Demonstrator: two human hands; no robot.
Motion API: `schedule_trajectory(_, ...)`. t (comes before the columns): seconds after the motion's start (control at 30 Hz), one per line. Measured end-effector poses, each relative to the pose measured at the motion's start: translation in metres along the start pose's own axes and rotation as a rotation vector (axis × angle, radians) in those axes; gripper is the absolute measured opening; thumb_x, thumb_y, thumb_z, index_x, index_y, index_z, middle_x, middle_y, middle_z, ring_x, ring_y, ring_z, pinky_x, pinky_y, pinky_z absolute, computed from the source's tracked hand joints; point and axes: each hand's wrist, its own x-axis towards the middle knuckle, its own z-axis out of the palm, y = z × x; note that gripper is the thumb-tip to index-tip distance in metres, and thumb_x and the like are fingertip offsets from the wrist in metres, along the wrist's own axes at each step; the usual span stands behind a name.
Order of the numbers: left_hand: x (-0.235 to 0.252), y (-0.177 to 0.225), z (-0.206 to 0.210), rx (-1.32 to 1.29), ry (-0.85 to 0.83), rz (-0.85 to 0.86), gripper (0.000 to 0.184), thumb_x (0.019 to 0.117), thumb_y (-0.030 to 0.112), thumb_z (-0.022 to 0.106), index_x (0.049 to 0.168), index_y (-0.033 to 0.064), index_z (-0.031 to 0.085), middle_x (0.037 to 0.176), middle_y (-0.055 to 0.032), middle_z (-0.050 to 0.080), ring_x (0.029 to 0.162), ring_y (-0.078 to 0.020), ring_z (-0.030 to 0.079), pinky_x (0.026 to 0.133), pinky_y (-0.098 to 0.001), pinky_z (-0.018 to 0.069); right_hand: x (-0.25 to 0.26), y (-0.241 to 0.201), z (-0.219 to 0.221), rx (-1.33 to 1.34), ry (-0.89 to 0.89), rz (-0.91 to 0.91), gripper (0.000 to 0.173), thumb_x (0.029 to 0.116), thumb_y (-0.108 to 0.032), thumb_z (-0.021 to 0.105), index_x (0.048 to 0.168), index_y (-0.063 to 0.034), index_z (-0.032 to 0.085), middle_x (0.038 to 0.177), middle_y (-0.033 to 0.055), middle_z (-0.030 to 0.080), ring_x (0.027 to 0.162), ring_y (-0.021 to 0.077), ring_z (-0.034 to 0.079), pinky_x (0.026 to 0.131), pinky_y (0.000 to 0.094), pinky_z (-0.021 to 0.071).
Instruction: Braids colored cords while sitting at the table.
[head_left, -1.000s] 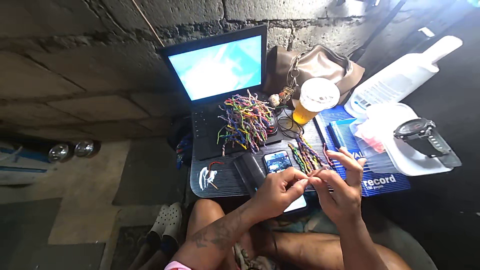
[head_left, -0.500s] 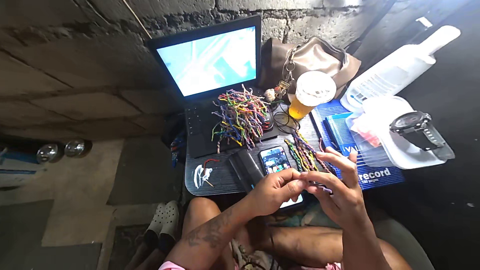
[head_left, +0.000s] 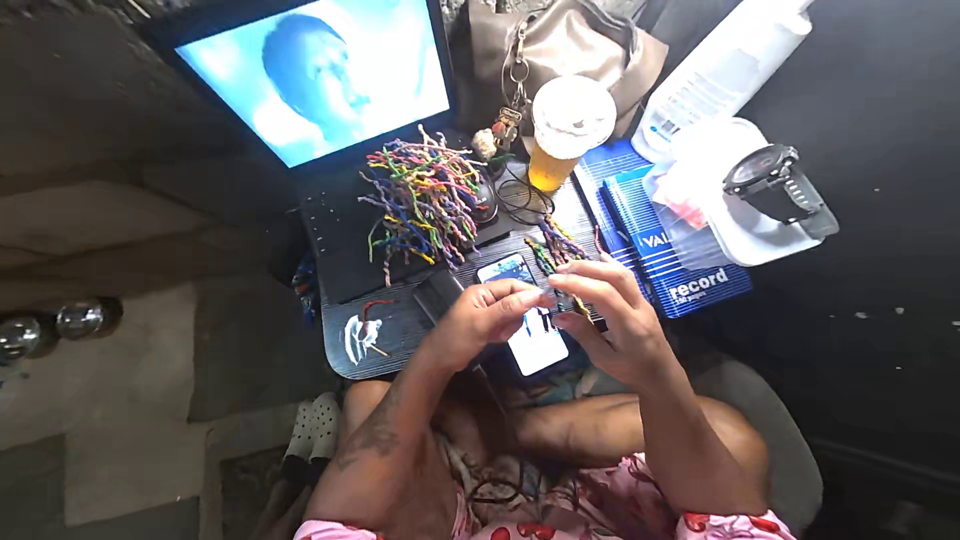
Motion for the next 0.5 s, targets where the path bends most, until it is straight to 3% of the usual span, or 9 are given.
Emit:
schedule_trajectory(0.07,-0.002,-0.001,0.0,-0.045,-0.081,-0.005,0.018,0.1006,0.017,0.055,0.091,0.0175,0.071,0.063,0.0154,0.055,0.052,0.0084,0.043,0.051,-0.0095,0.0347,-0.001,-0.003,0.002,-0.094,0.039,-0.043,0.022,0.1042,-0.034,0.059,0.119,-0.0197,0.068,0.123,0.0029,0.064,0.128,0.015,0.055,0.117,0.0462,0.0349)
schedule_trajectory(0.13,-0.003,-0.004,0.001,0.003,-0.07,0.06,0.015,0.1007,0.017,0.058,0.092,0.0176,0.07,0.07,0.0142,0.062,0.059,0.0079,0.051,0.056,-0.0101,0.0413,-0.003,-0.004,0.004,-0.179,0.12,-0.06,0.019,0.103,-0.036,0.061,0.11,-0.0223,0.072,0.123,0.0023,0.063,0.132,0.0172,0.051,0.118,0.0461,0.0314)
schedule_trajectory(0.23,-0.004,-0.009,0.005,0.353,0.087,0.231,0.013,0.1,0.011,0.059,0.099,0.0064,0.071,0.085,0.0071,0.07,0.075,0.0034,0.064,0.07,-0.0154,0.0538,-0.003,-0.001,0.008,-0.284,0.178,-0.031,0.02,0.1027,-0.038,0.061,0.098,-0.0211,0.07,0.126,0.0037,0.059,0.139,0.0202,0.043,0.122,0.0493,0.0233)
schedule_trajectory(0.37,0.0,-0.026,0.014,0.954,0.295,0.629,0.016,0.0946,0.009,0.063,0.096,-0.0005,0.076,0.087,-0.008,0.072,0.081,-0.008,0.067,0.077,-0.0202,0.0545,-0.003,-0.005,0.022,-0.246,0.163,0.175,0.027,0.1022,-0.034,0.059,0.086,-0.0135,0.066,0.117,0.0096,0.066,0.132,0.0261,0.052,0.115,0.0541,0.031)
schedule_trajectory(0.43,0.0,-0.033,0.02,1.047,0.326,0.711,0.015,0.0941,0.009,0.062,0.093,0.0,0.075,0.085,-0.0104,0.073,0.08,-0.0132,0.068,0.076,-0.0239,0.0546,-0.003,-0.01,0.023,-0.179,0.136,0.265,0.033,0.1024,-0.034,0.056,0.081,-0.0105,0.066,0.114,0.0113,0.068,0.124,0.0265,0.057,0.109,0.0552,0.035)
schedule_trajectory(0.5,-0.005,-0.032,0.031,0.954,0.277,0.681,0.016,0.0948,0.008,0.059,0.093,-0.0025,0.071,0.083,-0.0118,0.07,0.076,-0.0129,0.065,0.071,-0.0229,0.0531,-0.002,-0.018,0.011,-0.097,0.078,0.295,0.034,0.1026,-0.034,0.056,0.08,-0.0109,0.067,0.109,0.0074,0.069,0.116,0.0207,0.061,0.11,0.0529,0.037)
